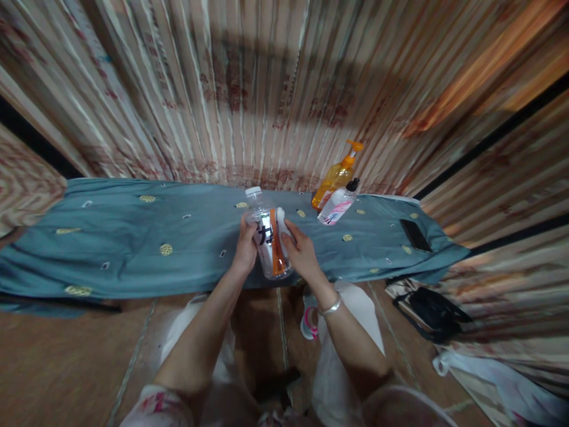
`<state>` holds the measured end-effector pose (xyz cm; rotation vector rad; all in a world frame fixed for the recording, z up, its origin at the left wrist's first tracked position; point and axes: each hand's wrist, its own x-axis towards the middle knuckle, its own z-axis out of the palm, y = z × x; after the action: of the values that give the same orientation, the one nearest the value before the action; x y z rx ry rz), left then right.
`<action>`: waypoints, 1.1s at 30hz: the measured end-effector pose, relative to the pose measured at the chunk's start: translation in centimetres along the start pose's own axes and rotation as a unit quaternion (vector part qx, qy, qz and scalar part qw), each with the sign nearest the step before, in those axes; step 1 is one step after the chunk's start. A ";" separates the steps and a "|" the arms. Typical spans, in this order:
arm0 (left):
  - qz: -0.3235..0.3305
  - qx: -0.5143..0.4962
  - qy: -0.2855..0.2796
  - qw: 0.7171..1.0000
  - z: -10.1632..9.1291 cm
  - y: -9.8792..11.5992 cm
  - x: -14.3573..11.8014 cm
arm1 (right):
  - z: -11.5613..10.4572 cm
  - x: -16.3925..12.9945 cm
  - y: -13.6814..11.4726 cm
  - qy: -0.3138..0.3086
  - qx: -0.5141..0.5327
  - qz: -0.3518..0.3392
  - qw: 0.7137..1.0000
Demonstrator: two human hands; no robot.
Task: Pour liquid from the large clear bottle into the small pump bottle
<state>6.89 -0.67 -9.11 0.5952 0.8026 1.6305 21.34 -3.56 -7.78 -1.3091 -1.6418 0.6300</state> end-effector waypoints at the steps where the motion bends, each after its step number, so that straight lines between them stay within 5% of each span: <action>1: -0.015 0.000 -0.009 1.000 0.0 -0.1 -0.2 | 0.2 0.6 -0.5 0.010 -0.025 -0.019 0.999; 5: -0.055 0.009 -0.016 0.998 -0.5 0.2 0.0 | 1.3 0.7 -2.4 0.004 -0.115 -0.126 0.985; 10: -0.067 0.006 -0.010 0.998 -1.3 1.1 1.1 | 1.7 -3.7 -3.3 -0.061 -0.176 -0.215 0.959; 15: -0.093 0.011 -0.021 0.995 -1.2 1.4 0.6 | 0.5 -5.5 -1.2 -0.042 -0.115 -0.156 0.980; 20: -0.112 0.035 -0.036 0.992 -0.3 0.7 -0.7 | -0.7 -1.2 0.3 0.011 -0.038 -0.077 0.996; 25: -0.086 0.063 -0.024 0.994 0.1 -0.3 -1.0 | -0.4 1.8 -1.6 -0.019 -0.093 -0.146 0.985; 29: -0.054 0.071 -0.008 0.996 -0.1 -0.4 -0.7 | 0.3 -0.4 -2.8 -0.076 -0.147 -0.204 0.965; 33: -0.066 0.068 -0.022 0.995 -0.2 0.1 -0.7 | -0.3 -2.8 -1.7 -0.064 -0.120 -0.175 0.975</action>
<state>6.85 -1.42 -9.12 0.6582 0.9077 1.4463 20.84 -6.80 -7.17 -1.1210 -2.0448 0.3153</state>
